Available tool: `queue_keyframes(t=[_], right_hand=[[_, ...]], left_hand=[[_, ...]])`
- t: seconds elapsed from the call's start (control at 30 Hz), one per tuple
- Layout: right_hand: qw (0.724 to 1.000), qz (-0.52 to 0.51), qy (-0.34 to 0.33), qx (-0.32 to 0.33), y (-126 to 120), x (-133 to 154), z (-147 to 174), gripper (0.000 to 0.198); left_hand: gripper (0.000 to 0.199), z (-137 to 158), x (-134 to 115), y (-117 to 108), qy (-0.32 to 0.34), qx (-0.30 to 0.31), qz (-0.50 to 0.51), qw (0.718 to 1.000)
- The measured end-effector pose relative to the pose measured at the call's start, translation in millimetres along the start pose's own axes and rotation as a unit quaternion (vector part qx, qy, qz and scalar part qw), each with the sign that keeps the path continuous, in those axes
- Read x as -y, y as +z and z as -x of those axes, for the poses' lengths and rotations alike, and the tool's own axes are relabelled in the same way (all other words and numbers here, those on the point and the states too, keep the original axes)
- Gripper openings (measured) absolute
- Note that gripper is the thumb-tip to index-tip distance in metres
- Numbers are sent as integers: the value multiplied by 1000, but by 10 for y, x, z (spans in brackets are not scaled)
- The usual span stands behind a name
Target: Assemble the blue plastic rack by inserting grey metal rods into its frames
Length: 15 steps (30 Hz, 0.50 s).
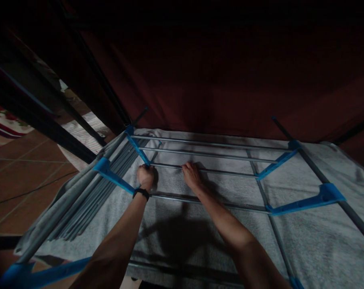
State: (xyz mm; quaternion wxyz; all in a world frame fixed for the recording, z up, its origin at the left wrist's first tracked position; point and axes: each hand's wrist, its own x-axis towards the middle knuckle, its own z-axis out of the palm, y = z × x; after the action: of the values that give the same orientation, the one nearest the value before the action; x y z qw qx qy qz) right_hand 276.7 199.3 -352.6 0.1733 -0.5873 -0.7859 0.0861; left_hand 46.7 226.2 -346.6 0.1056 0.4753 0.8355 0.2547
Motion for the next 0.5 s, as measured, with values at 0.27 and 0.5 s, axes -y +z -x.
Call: queue_keyframes(t=[0.27, 0.5], right_hand=[[1000, -9, 2, 6, -11, -59, 82, 26], [1000, 4, 1, 7, -1, -75, 100, 28]], left_hand=[[26, 59, -28, 76, -23, -5, -36, 999], [26, 11, 6, 129, 7, 10, -38, 999]])
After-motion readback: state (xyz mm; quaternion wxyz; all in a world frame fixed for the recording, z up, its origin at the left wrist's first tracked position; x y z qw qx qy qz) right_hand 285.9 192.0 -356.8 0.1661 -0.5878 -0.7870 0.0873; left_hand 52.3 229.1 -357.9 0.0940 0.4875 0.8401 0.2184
